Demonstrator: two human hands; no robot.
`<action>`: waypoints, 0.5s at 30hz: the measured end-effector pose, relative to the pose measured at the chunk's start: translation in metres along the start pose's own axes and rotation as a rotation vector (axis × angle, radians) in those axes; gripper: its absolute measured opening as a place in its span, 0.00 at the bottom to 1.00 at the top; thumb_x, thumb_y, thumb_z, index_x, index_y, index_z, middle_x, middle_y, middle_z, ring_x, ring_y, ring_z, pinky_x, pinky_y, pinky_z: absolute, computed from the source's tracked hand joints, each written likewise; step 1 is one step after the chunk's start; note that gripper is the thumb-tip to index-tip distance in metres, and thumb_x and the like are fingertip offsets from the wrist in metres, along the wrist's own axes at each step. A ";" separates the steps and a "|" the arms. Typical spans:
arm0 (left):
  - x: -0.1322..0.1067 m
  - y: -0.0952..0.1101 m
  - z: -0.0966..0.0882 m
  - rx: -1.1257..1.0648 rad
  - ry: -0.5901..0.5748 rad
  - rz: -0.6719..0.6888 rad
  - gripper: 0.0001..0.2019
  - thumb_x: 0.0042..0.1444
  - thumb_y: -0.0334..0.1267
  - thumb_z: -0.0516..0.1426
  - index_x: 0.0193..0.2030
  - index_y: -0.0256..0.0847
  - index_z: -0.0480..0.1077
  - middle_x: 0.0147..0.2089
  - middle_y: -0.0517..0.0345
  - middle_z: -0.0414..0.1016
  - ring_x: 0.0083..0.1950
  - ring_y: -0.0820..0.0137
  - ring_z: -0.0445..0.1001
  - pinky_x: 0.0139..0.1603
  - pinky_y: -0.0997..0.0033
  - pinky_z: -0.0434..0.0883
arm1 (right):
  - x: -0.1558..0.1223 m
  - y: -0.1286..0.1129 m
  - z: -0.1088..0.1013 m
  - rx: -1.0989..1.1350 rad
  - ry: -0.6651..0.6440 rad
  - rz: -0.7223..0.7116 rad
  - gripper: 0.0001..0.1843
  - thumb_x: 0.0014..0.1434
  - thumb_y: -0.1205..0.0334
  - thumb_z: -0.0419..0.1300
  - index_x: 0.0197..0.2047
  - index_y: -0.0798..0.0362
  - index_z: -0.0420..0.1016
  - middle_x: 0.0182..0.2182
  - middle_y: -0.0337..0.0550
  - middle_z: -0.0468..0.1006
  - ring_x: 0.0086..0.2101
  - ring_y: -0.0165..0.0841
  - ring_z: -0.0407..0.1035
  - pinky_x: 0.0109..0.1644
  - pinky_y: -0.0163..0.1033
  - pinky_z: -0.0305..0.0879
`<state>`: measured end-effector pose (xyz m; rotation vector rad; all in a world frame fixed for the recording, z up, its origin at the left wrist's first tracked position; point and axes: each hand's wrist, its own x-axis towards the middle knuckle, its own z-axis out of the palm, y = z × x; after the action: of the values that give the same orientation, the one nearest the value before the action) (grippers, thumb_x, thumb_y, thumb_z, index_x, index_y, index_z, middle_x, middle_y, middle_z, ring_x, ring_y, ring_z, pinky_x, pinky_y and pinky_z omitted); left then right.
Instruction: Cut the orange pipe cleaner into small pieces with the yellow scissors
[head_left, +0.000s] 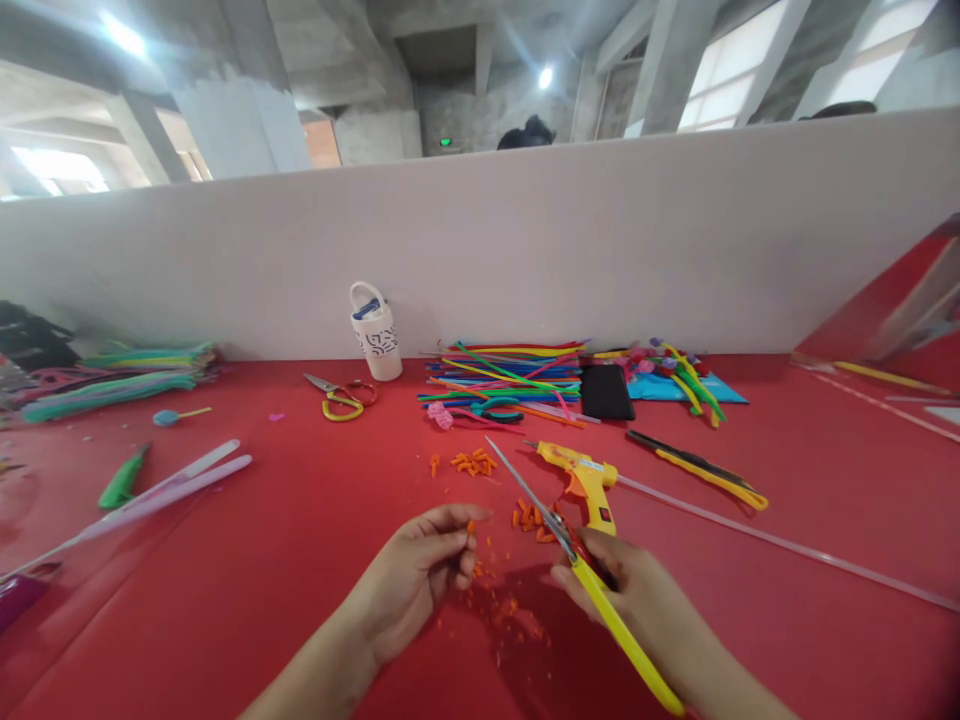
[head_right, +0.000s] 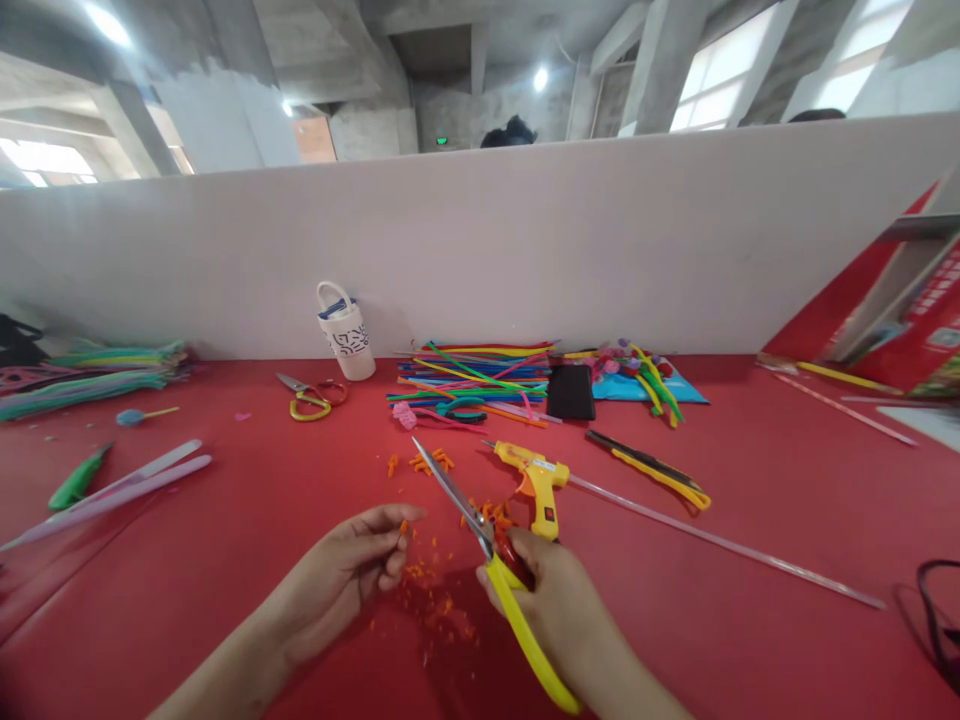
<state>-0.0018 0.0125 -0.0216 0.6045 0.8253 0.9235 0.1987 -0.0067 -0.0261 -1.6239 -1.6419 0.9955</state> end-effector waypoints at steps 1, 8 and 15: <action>0.001 0.000 -0.001 -0.007 0.004 0.001 0.08 0.46 0.24 0.54 0.34 0.33 0.69 0.24 0.60 0.67 0.21 0.81 0.66 0.22 0.83 0.65 | 0.000 0.002 0.000 -0.005 0.004 0.005 0.12 0.40 0.57 0.54 0.18 0.51 0.53 0.16 0.30 0.51 0.19 0.25 0.46 0.21 0.31 0.45; 0.002 0.001 -0.001 -0.031 -0.009 -0.023 0.05 0.47 0.25 0.54 0.31 0.35 0.66 0.26 0.58 0.69 0.23 0.80 0.68 0.25 0.83 0.67 | 0.000 -0.004 -0.001 -0.001 0.021 0.015 0.12 0.39 0.57 0.54 0.17 0.50 0.52 0.15 0.31 0.51 0.18 0.25 0.46 0.19 0.31 0.46; -0.003 0.003 0.001 -0.019 -0.032 0.072 0.07 0.43 0.22 0.50 0.24 0.35 0.65 0.25 0.57 0.71 0.22 0.78 0.69 0.23 0.81 0.66 | -0.003 -0.003 0.003 0.009 -0.013 0.016 0.13 0.40 0.56 0.54 0.17 0.50 0.52 0.15 0.31 0.51 0.18 0.25 0.46 0.19 0.30 0.47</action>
<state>-0.0035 0.0113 -0.0176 0.6340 0.7689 0.9838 0.1946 -0.0096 -0.0252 -1.6305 -1.6334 1.0219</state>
